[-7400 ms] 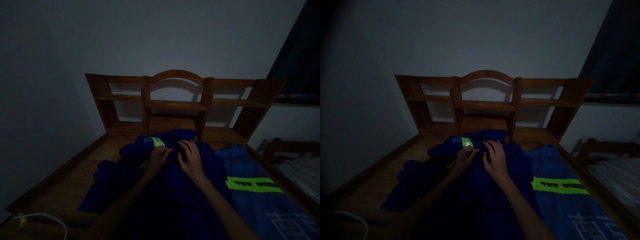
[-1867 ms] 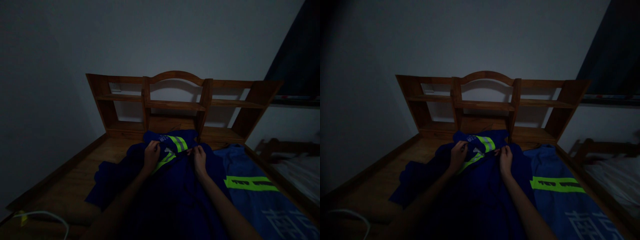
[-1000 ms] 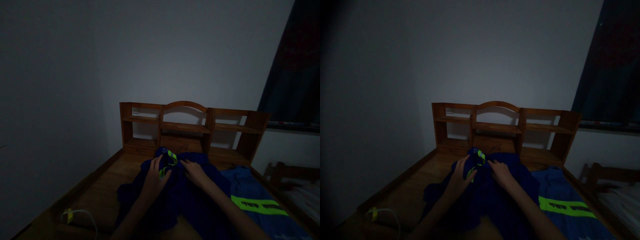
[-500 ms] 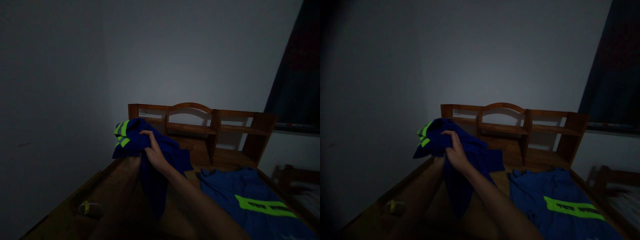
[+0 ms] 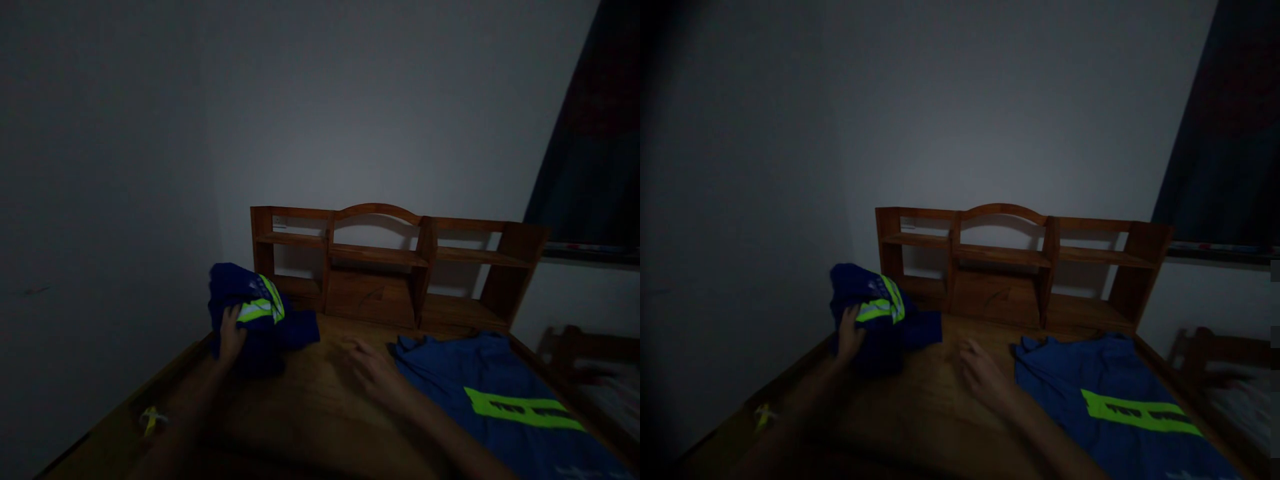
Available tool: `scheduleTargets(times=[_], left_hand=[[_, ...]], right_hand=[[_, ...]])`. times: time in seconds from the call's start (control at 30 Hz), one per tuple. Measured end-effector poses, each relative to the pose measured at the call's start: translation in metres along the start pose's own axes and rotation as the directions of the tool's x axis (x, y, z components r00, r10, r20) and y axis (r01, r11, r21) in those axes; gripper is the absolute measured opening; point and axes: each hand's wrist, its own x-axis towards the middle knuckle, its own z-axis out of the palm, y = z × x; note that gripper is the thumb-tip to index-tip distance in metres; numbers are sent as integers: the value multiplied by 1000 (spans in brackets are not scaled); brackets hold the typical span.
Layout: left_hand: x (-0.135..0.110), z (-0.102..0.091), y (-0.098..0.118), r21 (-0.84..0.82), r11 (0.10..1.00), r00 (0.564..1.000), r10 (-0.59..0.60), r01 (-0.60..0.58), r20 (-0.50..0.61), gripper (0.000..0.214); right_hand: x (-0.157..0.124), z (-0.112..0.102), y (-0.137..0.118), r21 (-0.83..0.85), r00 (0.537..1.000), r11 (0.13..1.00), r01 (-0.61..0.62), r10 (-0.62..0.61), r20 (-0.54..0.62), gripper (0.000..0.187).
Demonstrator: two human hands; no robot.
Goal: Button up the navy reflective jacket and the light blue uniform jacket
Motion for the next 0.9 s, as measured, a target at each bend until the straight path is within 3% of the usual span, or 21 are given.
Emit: scheduleTargets(times=[0.07, 0.17, 0.27, 0.4, 0.47, 0.53, 0.57, 0.73, 0.83, 0.9], left_hand=[[-10, 1, -10, 152, 984, 972, 53, -90, 231, 53], [-8, 5, -14, 391, 875, 862, 54, -285, 505, 60], [-5, 3, 0, 525, 762, 815, 5, -379, 580, 59], [-35, -10, 51, 632, 680, 861, -4, -371, 509, 56], [-65, -12, 85, 539, 777, 854, -4, -325, 520, 56], [-99, -6, 119, 274, 926, 760, 21, -260, 650, 53], [-117, 1, 136, 200, 946, 720, 47, -254, 692, 50], [-199, 60, 207, 5, 975, 585, 128, -220, 801, 42], [-229, 87, 231, -120, 991, 480, 132, -55, 868, 41], [-238, 96, 236, -155, 985, 430, 111, 69, 896, 42]], right_hand=[[-26, -8, 23, -85, 994, 991, -105, 106, 12, 32], [-63, -27, 59, -209, 956, 934, -291, 294, -17, 32], [-100, -49, 97, -279, 895, 852, -443, 441, -74, 30], [-143, -71, 138, -285, 811, 759, -585, 546, -209, 33], [-153, -74, 147, -288, 779, 724, -627, 575, -250, 36], [-152, -71, 146, -327, 768, 695, -640, 584, -263, 42], [-148, -67, 143, -362, 774, 685, -633, 580, -256, 47], [-106, -45, 134, -584, 806, 621, -523, 584, -100, 67], [-82, -40, 143, -649, 783, 575, -498, 620, -51, 52], [-70, -46, 148, -645, 780, 573, -506, 623, -59, 48]])
